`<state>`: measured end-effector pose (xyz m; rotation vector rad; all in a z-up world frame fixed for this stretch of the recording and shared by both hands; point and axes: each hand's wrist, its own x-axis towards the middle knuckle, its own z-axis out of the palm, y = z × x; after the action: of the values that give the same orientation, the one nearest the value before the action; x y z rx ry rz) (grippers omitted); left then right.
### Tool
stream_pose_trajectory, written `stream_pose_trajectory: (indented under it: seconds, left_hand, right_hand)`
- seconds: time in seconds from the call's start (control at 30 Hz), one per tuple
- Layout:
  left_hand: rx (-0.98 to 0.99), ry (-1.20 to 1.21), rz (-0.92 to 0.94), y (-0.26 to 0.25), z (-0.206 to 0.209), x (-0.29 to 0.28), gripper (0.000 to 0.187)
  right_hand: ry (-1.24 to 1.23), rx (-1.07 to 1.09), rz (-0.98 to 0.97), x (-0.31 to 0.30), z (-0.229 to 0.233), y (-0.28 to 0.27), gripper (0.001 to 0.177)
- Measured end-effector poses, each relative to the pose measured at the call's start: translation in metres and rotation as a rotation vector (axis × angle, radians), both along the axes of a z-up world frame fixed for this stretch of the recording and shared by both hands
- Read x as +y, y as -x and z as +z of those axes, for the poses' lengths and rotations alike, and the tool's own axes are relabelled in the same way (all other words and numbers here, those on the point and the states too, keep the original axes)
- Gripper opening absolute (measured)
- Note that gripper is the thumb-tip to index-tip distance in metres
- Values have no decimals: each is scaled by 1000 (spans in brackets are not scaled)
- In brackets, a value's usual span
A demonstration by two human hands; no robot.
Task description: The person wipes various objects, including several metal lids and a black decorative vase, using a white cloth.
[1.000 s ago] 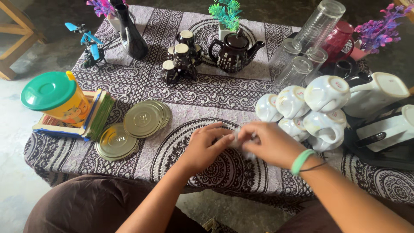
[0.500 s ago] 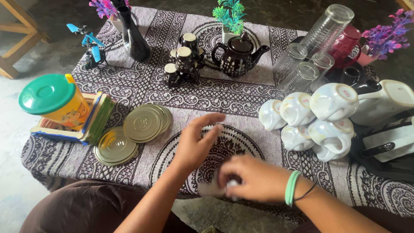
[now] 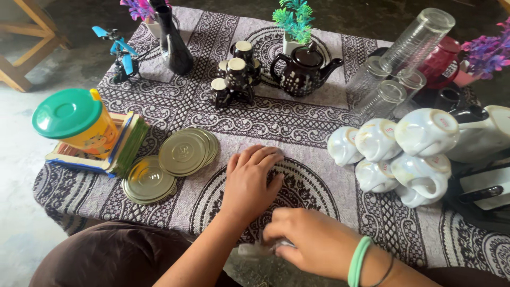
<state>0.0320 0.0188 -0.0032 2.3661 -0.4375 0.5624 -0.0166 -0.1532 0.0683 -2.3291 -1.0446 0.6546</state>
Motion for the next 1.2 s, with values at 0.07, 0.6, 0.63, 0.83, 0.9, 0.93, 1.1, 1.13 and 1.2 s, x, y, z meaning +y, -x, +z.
stream_pose_trajectory:
  seconds: [0.07, 0.6, 0.63, 0.83, 0.9, 0.93, 1.1, 1.13, 1.2]
  left_hand:
    - [-14, -10, 1, 0, 0, 0, 39]
    - [7, -11, 5, -2, 8, -2, 38]
    - [4, -18, 10, -3, 8, -2, 37]
    - [9, -52, -21, -3, 3, 0, 40]
    - [85, -92, -83, -2, 8, 9, 48]
    - [157, -185, -149, -1, 13, 14, 58]
    - [616, -641, -281, -1, 41, 35, 80]
    - [608, -623, -286, 2, 44, 38, 80]
    - [587, -584, -296, 5, 48, 46, 82]
  right_hand:
    - [-26, -63, -86, -1, 2, -5, 19]
    - [-18, -350, -152, -6, -3, -35, 24]
    - [-18, -202, -99, -6, 0, -33, 23]
    - [-47, -94, -157, -6, 2, -35, 19]
    - [-12, -158, -360, -6, 2, -49, 22]
    - [-24, -229, -395, -8, 3, -50, 23]
    - [-23, -529, -416, -15, 1, -57, 19]
    - [-38, -515, -410, -13, 0, -55, 17]
    - [-67, -490, -397, -7, 1, -53, 13]
